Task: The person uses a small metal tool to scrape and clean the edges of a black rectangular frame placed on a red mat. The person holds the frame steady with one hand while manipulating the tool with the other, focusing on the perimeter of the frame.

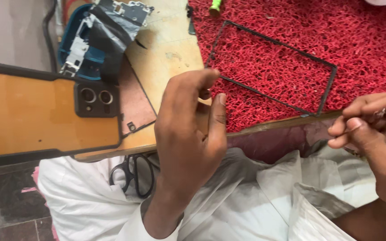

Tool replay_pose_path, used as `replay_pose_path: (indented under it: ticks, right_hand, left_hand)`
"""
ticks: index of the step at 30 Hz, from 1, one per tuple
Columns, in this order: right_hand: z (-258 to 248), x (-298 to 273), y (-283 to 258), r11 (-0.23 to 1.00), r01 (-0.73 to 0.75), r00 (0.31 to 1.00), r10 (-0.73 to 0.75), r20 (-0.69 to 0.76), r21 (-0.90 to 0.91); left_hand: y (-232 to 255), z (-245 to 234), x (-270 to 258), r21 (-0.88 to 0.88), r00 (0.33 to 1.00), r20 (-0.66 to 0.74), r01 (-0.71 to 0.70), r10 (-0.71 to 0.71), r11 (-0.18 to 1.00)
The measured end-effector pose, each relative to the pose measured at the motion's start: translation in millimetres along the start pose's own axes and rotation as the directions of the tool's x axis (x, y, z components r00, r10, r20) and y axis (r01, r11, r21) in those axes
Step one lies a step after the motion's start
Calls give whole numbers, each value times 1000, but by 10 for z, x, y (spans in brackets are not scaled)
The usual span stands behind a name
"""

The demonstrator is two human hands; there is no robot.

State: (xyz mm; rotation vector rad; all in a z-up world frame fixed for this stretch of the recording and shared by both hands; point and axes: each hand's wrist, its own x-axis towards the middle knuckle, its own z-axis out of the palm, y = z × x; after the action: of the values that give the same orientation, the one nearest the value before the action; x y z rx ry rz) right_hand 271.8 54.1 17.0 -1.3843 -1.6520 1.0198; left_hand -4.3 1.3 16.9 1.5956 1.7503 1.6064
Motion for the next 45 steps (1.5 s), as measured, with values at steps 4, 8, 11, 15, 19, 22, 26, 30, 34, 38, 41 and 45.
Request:
replay_pose_path:
  ticks: [4, 8, 11, 15, 19, 22, 26, 30, 34, 38, 41, 45]
  right_hand:
    - [-64, -24, 53, 999, 32, 998, -31, -47, 23]
    - [-38, -55, -97, 944, -102, 993, 79, -87, -312]
    - [47, -74, -229, 971, -68, 998, 68, -8, -229]
    - [219, -78, -445, 918, -89, 994, 58, -91, -385]
    - [467, -26, -631, 802, 160, 979, -202, -10, -576]
    - [582, 38, -665, 813, 266, 951, -308, 7, -518]
    - [617, 32, -638, 848, 277, 945, -325, -30, -453]
    - [594, 57, -568, 873, 189, 975, -223, -24, -450]
    - [534, 85, -517, 915, 124, 983, -165, -77, -383]
    - [447, 88, -504, 875, 114, 985, -162, -63, -470]
    - [468, 107, -501, 855, 221, 973, -224, 52, -469]
    - [534, 111, -506, 857, 246, 963, -268, 15, -453]
  left_hand:
    - [20, 134, -55, 236, 988, -64, -124, 143, 964]
    - [3, 172, -106, 284, 975, 6, -216, 223, 934]
    - [-1, 151, -93, 337, 943, 149, -331, 297, 882]
    - [5, 161, -63, 392, 912, 292, -389, 288, 834]
    - [16, 157, -42, 383, 912, 307, -382, 274, 841]
    - [21, 146, -34, 385, 909, 309, -389, 280, 837]
    - [5, 142, -34, 372, 907, 306, -394, 290, 840]
    - [10, 127, -40, 367, 906, 309, -395, 290, 843]
    - [11, 128, -36, 366, 909, 301, -388, 287, 846]
    - [14, 143, -36, 367, 910, 301, -386, 284, 847]
    - [16, 138, -30, 371, 909, 303, -388, 285, 844]
    - [16, 142, -28, 373, 909, 304, -388, 284, 843]
